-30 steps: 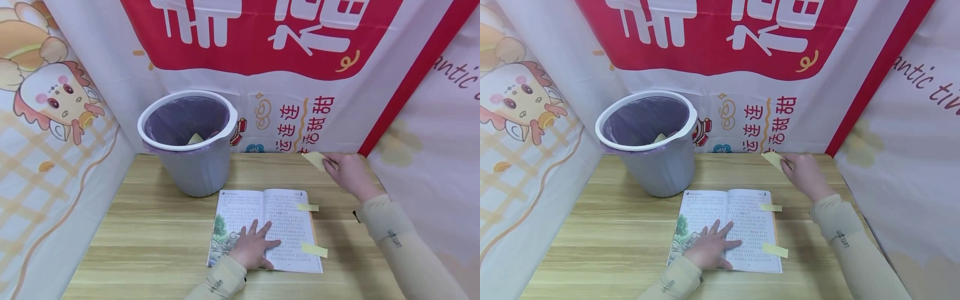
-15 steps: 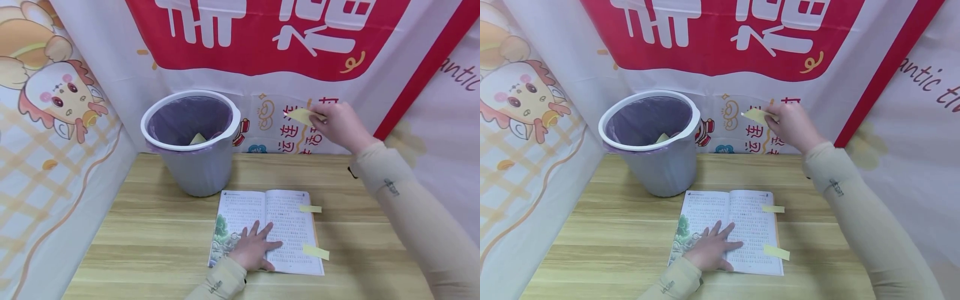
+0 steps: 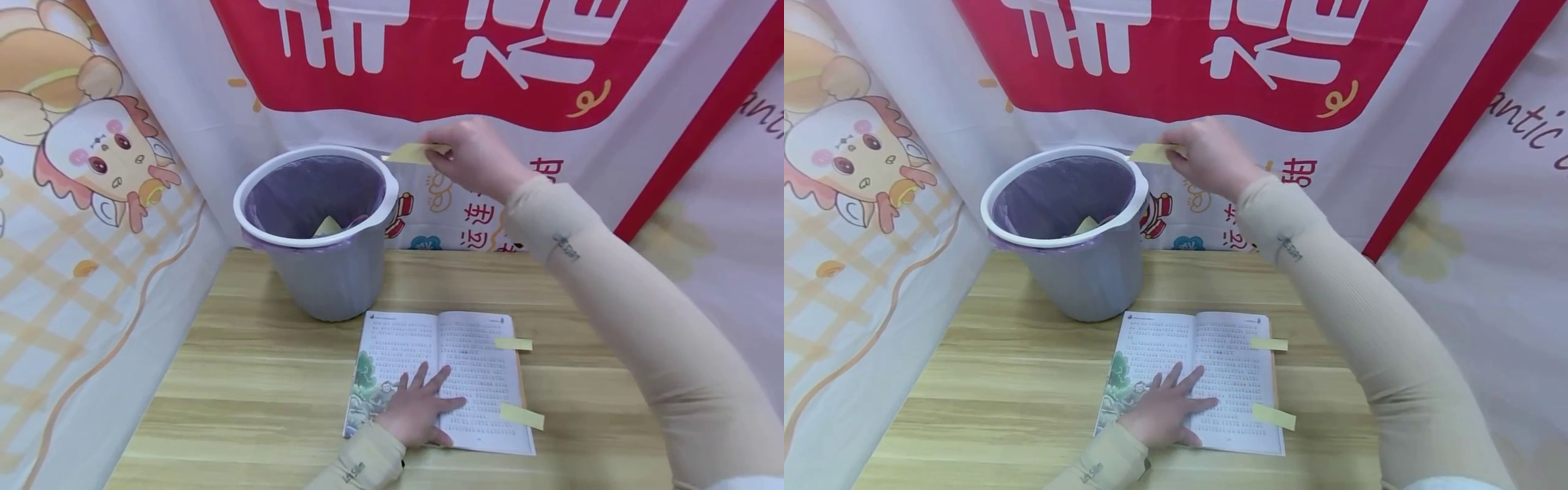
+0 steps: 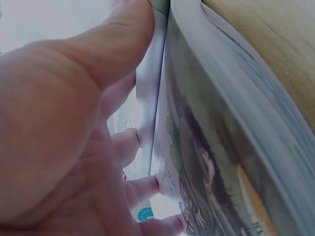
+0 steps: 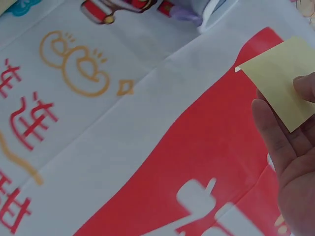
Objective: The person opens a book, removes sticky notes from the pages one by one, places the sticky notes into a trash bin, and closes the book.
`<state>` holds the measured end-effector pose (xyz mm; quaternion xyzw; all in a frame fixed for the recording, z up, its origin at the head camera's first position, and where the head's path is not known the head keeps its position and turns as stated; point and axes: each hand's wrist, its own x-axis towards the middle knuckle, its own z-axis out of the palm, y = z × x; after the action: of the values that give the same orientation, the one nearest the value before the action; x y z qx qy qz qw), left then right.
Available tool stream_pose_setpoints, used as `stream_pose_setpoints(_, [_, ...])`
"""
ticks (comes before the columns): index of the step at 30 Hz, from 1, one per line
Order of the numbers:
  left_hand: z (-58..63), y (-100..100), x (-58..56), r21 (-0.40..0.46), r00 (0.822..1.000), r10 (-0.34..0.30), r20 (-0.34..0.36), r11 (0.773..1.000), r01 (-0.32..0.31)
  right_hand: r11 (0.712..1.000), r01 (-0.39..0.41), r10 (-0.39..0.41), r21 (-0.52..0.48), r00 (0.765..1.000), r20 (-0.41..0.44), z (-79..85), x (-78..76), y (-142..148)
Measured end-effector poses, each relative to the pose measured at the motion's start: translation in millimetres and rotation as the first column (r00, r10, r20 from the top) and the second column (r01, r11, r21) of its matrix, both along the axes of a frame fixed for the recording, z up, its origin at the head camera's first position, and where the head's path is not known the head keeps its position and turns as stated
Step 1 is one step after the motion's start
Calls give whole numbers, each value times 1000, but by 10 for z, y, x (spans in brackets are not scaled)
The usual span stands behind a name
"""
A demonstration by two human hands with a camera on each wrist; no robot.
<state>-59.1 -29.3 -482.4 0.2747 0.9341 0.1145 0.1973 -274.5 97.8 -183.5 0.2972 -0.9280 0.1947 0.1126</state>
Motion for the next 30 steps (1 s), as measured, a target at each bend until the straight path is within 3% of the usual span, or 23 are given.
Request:
stream_pose_setpoints(5, [-31,-8,-16,-6,1000,-5,-1,1000,5,999,-38,36,30,998,58,-15,-95,-356])
stream_pose_setpoints(13, [-150,-15,-57,-12,1000,5,-29,1000,-5,993,-66,59,103,996,71,-246,-297,-773])
stream_pose_setpoints(22, [-126,-26,-41,-38,998,-14,-55,999,12,979,-96,74,182,990,121,-490,-436,-994])
stream_pose_setpoints(30, [-90,-12,-34,-79,998,-31,-63,997,26,968,-157,132,193,981,140,-619,-549,-1102])
